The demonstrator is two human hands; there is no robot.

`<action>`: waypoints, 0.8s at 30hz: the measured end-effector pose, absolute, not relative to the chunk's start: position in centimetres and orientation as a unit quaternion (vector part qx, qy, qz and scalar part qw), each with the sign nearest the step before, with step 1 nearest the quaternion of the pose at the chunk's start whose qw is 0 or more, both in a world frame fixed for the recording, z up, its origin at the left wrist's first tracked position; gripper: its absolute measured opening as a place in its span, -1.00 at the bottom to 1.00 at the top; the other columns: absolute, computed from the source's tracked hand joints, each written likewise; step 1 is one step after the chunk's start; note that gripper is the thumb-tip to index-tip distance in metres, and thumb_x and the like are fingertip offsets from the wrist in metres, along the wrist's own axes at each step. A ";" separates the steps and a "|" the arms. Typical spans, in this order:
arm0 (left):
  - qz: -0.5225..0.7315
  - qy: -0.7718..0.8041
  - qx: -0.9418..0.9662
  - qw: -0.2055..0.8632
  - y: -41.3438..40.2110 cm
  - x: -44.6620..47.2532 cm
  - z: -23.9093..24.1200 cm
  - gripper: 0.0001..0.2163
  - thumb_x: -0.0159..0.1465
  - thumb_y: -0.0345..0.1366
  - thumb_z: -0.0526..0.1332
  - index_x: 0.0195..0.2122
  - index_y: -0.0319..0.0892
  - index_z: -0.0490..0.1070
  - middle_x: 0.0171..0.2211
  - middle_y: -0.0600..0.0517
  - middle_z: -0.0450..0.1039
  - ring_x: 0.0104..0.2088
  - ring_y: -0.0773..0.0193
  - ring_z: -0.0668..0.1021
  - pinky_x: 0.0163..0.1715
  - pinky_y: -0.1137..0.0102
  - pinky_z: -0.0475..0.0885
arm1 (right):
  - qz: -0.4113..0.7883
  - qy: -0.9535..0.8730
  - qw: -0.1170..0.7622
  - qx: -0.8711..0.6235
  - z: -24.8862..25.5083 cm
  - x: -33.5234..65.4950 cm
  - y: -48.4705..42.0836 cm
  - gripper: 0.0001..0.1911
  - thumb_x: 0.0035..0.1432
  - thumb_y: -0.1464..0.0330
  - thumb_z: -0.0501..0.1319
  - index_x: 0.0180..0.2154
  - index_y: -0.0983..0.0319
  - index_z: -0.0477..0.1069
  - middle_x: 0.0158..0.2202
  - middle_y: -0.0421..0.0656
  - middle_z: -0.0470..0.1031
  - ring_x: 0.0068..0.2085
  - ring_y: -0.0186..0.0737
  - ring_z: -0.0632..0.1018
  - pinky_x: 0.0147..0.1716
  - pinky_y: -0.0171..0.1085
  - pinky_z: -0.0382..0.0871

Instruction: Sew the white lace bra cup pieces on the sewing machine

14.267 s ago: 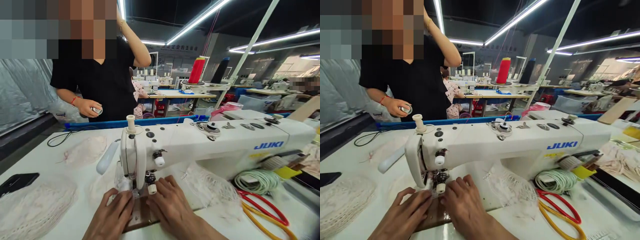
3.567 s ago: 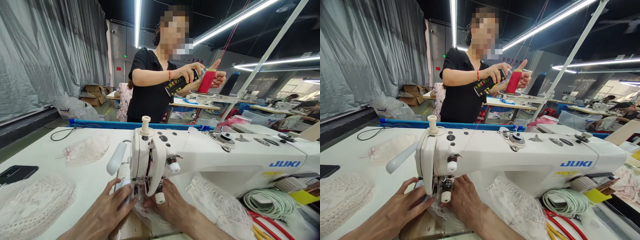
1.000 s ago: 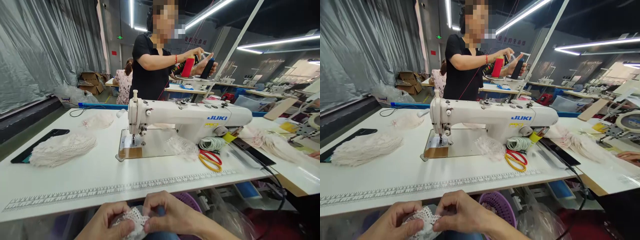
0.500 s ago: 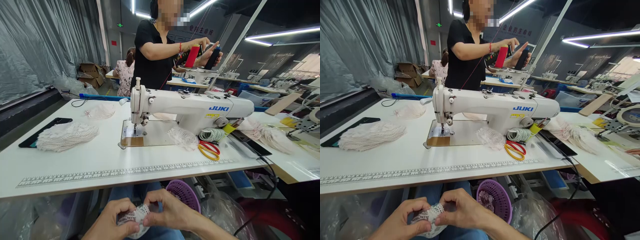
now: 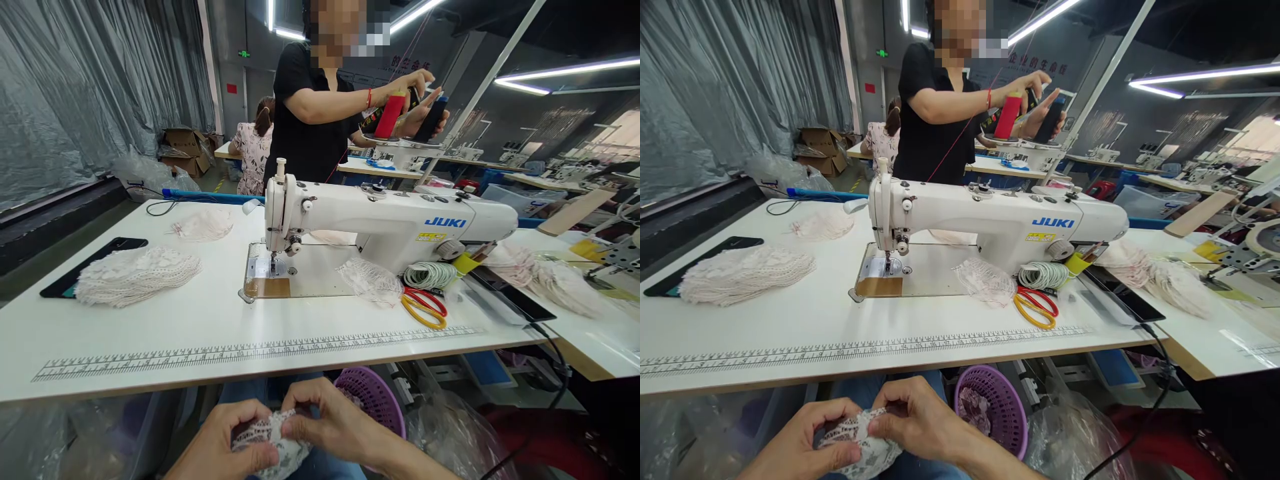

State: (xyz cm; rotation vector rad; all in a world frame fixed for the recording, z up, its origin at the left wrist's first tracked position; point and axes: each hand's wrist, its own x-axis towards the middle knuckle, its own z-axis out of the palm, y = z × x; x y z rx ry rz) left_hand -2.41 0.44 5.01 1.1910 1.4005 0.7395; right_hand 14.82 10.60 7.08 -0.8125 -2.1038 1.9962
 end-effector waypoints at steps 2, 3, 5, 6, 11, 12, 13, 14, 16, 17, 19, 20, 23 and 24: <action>0.313 0.599 0.506 0.536 0.5 -2.7 6.0 -0.69 0.06 -0.06 0.24 -0.36 -0.23 0.48 -0.48 0.06 0.40 -0.42 0.23 0.38 -0.41 0.46 0.23 | 0.657 -0.700 0.071 -0.270 7.6 14.6 10.6 -0.73 -0.01 0.23 0.28 -0.49 0.34 0.41 -0.59 -0.27 0.25 -0.51 -0.41 0.26 -0.54 -0.43 0.09; 0.308 0.610 0.515 0.517 0.7 -3.0 6.8 -0.72 0.08 -0.08 0.22 -0.38 -0.22 0.49 -0.47 0.05 0.42 -0.41 0.23 0.39 -0.40 0.45 0.24 | 0.655 -0.703 0.076 -0.267 7.9 14.4 10.7 -0.73 0.00 0.23 0.28 -0.50 0.34 0.40 -0.59 -0.27 0.25 -0.51 -0.41 0.25 -0.54 -0.43 0.08; 0.287 0.636 0.543 0.468 1.7 -3.9 9.2 -0.77 0.11 -0.14 0.19 -0.43 -0.20 0.50 -0.49 0.07 0.43 -0.42 0.24 0.39 -0.40 0.46 0.23 | 0.650 -0.711 0.089 -0.253 8.7 13.8 11.2 -0.71 0.02 0.22 0.26 -0.50 0.34 0.39 -0.59 -0.27 0.24 -0.51 -0.42 0.24 -0.55 -0.43 0.08; 0.273 0.645 0.557 0.446 2.6 -4.6 10.5 -0.79 0.11 -0.17 0.18 -0.46 -0.19 0.50 -0.51 0.09 0.41 -0.43 0.25 0.38 -0.41 0.47 0.21 | 0.643 -0.720 0.097 -0.243 9.1 13.3 11.7 -0.71 0.05 0.22 0.24 -0.50 0.34 0.38 -0.59 -0.27 0.23 -0.51 -0.43 0.23 -0.55 -0.43 0.07; 0.207 0.644 0.601 0.426 10.8 -8.8 14.5 -0.85 0.04 -0.25 0.18 -0.53 -0.22 0.42 -0.62 0.15 0.22 -0.54 0.34 0.26 -0.55 0.47 0.09 | 0.422 -0.866 0.134 -0.231 10.0 10.0 17.2 -0.79 0.18 0.37 0.12 -0.49 0.31 0.34 -0.63 -0.29 0.29 -0.58 -0.44 0.30 -0.58 -0.46 0.10; 0.195 0.648 0.602 0.423 12.8 -9.7 14.5 -0.85 0.00 -0.23 0.20 -0.56 -0.22 0.39 -0.64 0.16 0.19 -0.56 0.35 0.24 -0.57 0.47 0.07 | 0.365 -0.887 0.148 -0.242 10.0 9.5 18.7 -0.80 0.18 0.42 0.11 -0.49 0.30 0.34 -0.62 -0.28 0.33 -0.57 -0.42 0.32 -0.56 -0.45 0.12; 0.183 0.651 0.603 0.423 14.8 -10.4 14.1 -0.85 -0.03 -0.23 0.21 -0.58 -0.21 0.38 -0.64 0.16 0.18 -0.57 0.34 0.24 -0.58 0.47 0.07 | 0.319 -0.898 0.164 -0.254 9.9 9.2 20.1 -0.80 0.18 0.46 0.09 -0.49 0.30 0.34 -0.59 -0.25 0.36 -0.55 -0.39 0.34 -0.53 -0.42 0.14; 0.172 0.657 0.603 0.418 16.5 -11.1 13.6 -0.85 -0.07 -0.23 0.22 -0.60 -0.21 0.35 -0.66 0.16 0.17 -0.58 0.34 0.23 -0.59 0.47 0.06 | 0.284 -0.904 0.181 -0.263 9.7 9.1 21.4 -0.80 0.18 0.49 0.06 -0.48 0.31 0.34 -0.56 -0.21 0.38 -0.53 -0.36 0.36 -0.50 -0.39 0.14; 0.157 0.672 0.601 0.403 19.3 -12.1 12.3 -0.85 -0.11 -0.25 0.23 -0.64 -0.19 0.30 -0.68 0.18 0.12 -0.59 0.35 0.21 -0.60 0.46 0.02 | 0.238 -0.910 0.206 -0.270 9.5 9.2 23.6 -0.78 0.21 0.51 0.00 -0.41 0.31 0.37 -0.49 -0.15 0.41 -0.48 -0.30 0.37 -0.46 -0.34 0.15; 0.152 0.678 0.600 0.396 20.2 -12.4 11.6 -0.85 -0.12 -0.25 0.24 -0.63 -0.19 0.30 -0.68 0.18 0.12 -0.59 0.36 0.21 -0.60 0.47 0.01 | 0.220 -0.917 0.211 -0.258 9.3 9.3 24.3 -0.78 0.22 0.51 -0.02 -0.37 0.30 0.38 -0.44 -0.13 0.42 -0.45 -0.28 0.38 -0.45 -0.33 0.16; 0.142 0.684 0.600 0.389 21.3 -12.6 10.8 -0.86 -0.14 -0.26 0.25 -0.60 -0.18 0.32 -0.66 0.18 0.15 -0.57 0.35 0.23 -0.60 0.48 0.03 | 0.177 -0.941 0.222 -0.184 9.2 9.4 25.3 -0.78 0.23 0.52 -0.02 -0.26 0.26 0.39 -0.33 -0.11 0.46 -0.36 -0.26 0.42 -0.38 -0.32 0.21; 0.136 0.686 0.600 0.388 21.6 -12.6 10.6 -0.86 -0.14 -0.26 0.25 -0.57 -0.17 0.35 -0.64 0.18 0.18 -0.56 0.34 0.25 -0.59 0.48 0.04 | 0.148 -0.953 0.228 -0.132 9.1 9.3 25.6 -0.78 0.22 0.53 -0.01 -0.21 0.25 0.38 -0.26 -0.10 0.47 -0.30 -0.25 0.43 -0.35 -0.31 0.24; 0.111 0.690 0.601 0.388 22.2 -12.4 10.9 -0.87 -0.13 -0.27 0.25 -0.53 -0.17 0.41 -0.62 0.17 0.23 -0.54 0.32 0.29 -0.61 0.49 0.06 | 0.052 -0.968 0.247 -0.016 8.6 8.6 26.0 -0.77 0.24 0.52 0.01 -0.12 0.24 0.34 -0.20 -0.13 0.49 -0.22 -0.22 0.44 -0.29 -0.28 0.26; 0.103 0.688 0.605 0.388 22.4 -12.4 11.1 -0.88 -0.13 -0.28 0.25 -0.53 -0.17 0.42 -0.62 0.17 0.23 -0.54 0.31 0.30 -0.61 0.49 0.06 | 0.033 -0.968 0.250 -0.008 8.3 8.3 26.1 -0.79 0.24 0.51 0.02 -0.13 0.24 0.34 -0.23 -0.15 0.50 -0.23 -0.22 0.44 -0.30 -0.27 0.25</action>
